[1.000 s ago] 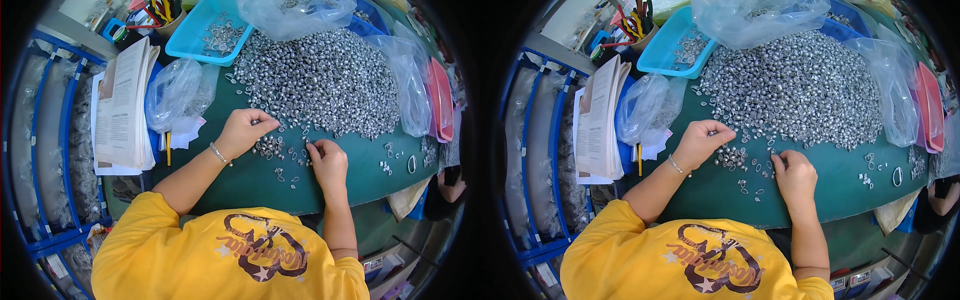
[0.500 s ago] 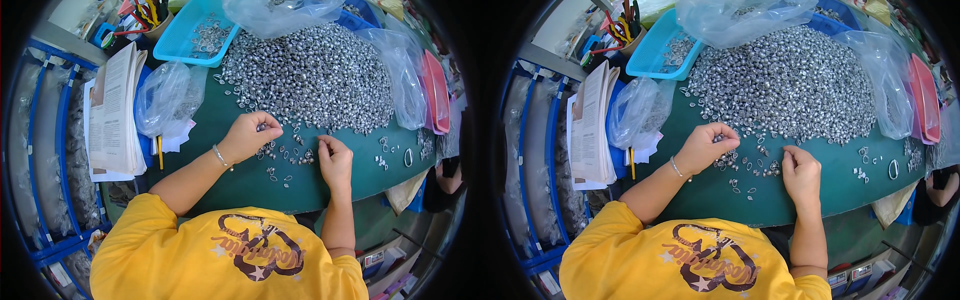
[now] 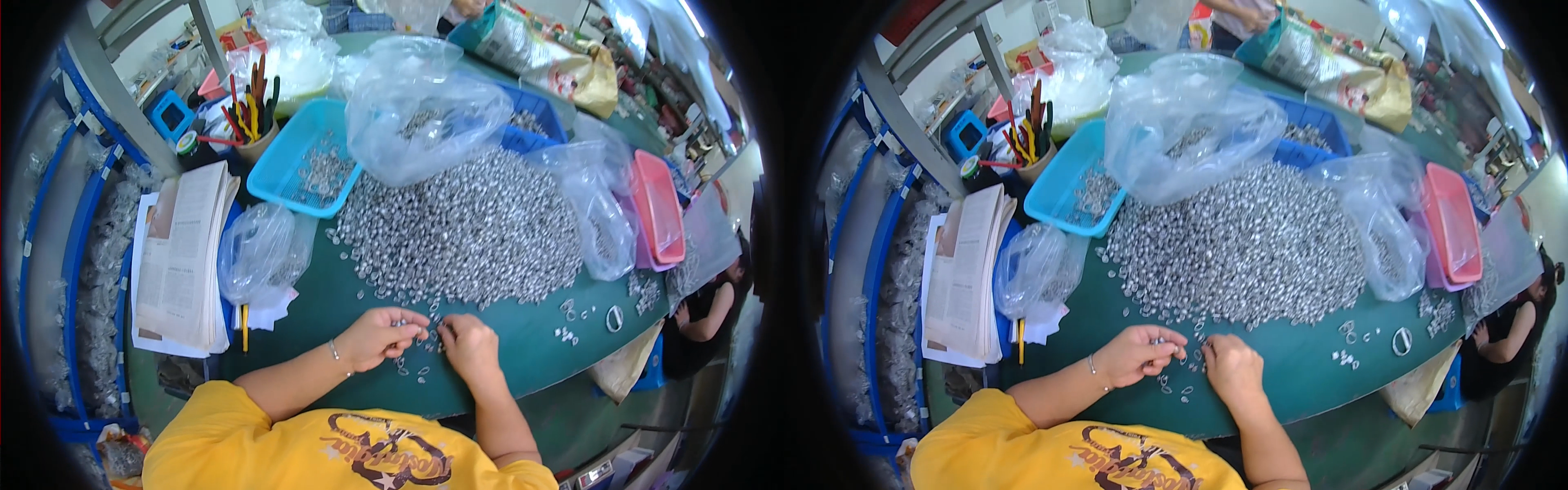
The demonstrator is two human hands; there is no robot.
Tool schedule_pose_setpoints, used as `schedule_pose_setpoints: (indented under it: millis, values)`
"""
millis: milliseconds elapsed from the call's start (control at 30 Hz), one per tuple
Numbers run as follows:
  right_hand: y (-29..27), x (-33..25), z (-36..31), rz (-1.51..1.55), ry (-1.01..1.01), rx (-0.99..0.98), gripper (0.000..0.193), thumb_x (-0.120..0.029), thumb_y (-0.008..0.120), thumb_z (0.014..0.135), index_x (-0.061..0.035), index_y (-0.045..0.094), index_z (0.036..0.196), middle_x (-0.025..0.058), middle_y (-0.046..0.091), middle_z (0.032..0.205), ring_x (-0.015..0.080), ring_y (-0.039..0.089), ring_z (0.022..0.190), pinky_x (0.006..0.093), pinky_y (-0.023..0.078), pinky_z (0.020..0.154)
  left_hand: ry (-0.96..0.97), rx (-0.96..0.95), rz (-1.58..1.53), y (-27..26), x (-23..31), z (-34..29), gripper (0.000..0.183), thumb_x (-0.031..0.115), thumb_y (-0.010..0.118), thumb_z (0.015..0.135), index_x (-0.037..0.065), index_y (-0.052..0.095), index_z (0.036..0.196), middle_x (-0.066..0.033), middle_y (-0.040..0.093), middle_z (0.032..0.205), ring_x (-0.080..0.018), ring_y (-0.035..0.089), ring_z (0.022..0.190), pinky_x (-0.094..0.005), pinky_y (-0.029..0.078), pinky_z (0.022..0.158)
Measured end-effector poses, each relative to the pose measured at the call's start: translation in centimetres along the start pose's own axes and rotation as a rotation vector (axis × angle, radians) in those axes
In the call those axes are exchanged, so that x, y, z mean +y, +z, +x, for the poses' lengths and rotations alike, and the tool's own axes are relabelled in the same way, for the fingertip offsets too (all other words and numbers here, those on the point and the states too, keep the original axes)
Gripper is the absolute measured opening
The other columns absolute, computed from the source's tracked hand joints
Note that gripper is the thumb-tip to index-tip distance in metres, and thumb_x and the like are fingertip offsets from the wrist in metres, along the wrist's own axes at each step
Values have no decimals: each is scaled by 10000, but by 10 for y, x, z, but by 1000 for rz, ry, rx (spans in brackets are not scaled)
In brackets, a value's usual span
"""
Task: The person picks up, handles, and sorts small metal components from a pile on a green workbench by hand, moving them between the pile and their palm.
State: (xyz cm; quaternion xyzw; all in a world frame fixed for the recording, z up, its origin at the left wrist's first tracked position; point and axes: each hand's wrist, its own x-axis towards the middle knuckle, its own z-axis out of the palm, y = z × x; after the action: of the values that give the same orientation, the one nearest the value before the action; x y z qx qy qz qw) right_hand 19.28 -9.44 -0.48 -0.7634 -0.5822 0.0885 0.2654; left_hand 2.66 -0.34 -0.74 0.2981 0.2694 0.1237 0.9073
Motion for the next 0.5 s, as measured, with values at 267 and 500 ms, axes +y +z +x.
schedule_pose_setpoints:
  millis: [267, 500]
  values:
    - [-1, 4, 1, -35, -43, -11, 107, -193, 616, 760, -88, 635, 765, 92, 584, 683, 292, 591, 613, 381, 483, 554, -28, 26, -23, 4, -2, -3, 110, 89, 540, 874, -7, 553, 926, -68, 567, 824, -62, 444, 604, -166, 360, 481]
    - [5, 6, -5, -50, -7, 33, 99, -184, 599, 771, -89, 622, 759, 89, 582, 689, 292, 589, 612, 381, 481, 545, -64, 79, -83, 10, -8, -8, 102, 90, 551, 869, -8, 552, 898, -62, 552, 800, -68, 450, 606, -171, 362, 486]
